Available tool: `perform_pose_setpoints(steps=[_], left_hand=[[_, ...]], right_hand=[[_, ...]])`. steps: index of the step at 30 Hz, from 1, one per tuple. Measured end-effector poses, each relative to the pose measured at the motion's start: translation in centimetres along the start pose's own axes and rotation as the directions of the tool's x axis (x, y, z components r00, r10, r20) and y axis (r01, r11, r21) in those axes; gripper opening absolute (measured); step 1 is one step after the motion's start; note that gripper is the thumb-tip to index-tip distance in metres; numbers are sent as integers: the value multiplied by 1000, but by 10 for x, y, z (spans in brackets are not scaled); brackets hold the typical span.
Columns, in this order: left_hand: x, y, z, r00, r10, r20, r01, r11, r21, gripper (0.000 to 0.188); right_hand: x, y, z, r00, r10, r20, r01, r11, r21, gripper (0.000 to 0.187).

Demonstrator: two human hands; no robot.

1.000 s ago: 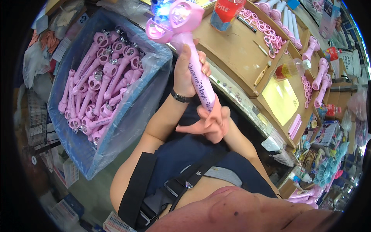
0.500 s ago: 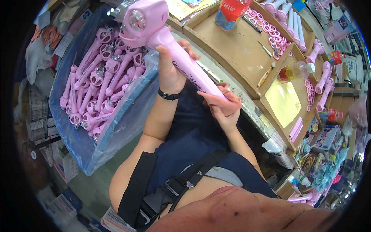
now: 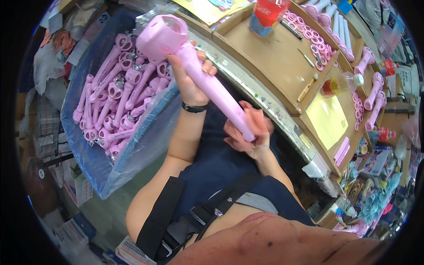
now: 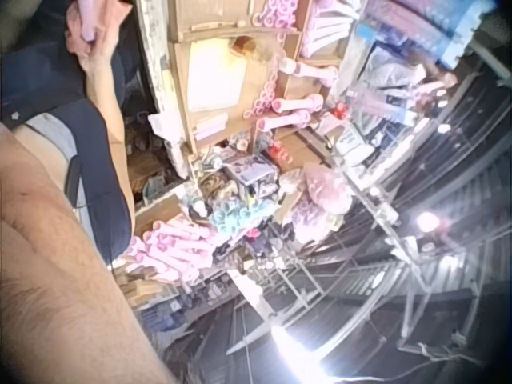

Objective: The person assembles pink plastic toy wands by attaching a silver crown piece to the top, wiping the wand with a cloth, and using a small tool to adjust or secure the crown. The person repeats this process on multiple wands, placing finished units into a bin.

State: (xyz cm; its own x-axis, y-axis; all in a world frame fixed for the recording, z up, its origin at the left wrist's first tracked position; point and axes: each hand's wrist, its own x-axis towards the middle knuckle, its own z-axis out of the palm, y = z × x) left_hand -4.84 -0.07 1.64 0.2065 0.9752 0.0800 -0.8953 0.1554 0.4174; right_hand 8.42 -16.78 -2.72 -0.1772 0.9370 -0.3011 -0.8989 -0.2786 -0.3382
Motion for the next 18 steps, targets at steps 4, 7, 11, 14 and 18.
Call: perform_pose_setpoints(steps=[4, 7, 11, 14, 18], left_hand=[[-1, -1, 9, 999, -27, 45, 22, 992, 122, 69], [4, 2, 12, 995, -6, -102, 28, 976, 214, 68], [12, 15, 6, 992, -107, -68, 113, 990, 82, 65], [13, 25, 1, 984, -179, 4, 175, 963, 203, 60], [-2, 25, 4, 961, -270, 54, 179, 764, 620, 52]], right_hand=[[-7, -6, 6, 995, 92, -32, -96, 987, -127, 49], [-11, -3, -2, 998, -61, -8, 56, 945, -323, 45], [-9, 0, -22, 982, -136, -129, 28, 788, -615, 39], [-4, -19, -25, 938, -342, -61, 274, 837, -474, 44], [4, -53, 8, 626, -710, 323, 620, 203, -758, 27]])
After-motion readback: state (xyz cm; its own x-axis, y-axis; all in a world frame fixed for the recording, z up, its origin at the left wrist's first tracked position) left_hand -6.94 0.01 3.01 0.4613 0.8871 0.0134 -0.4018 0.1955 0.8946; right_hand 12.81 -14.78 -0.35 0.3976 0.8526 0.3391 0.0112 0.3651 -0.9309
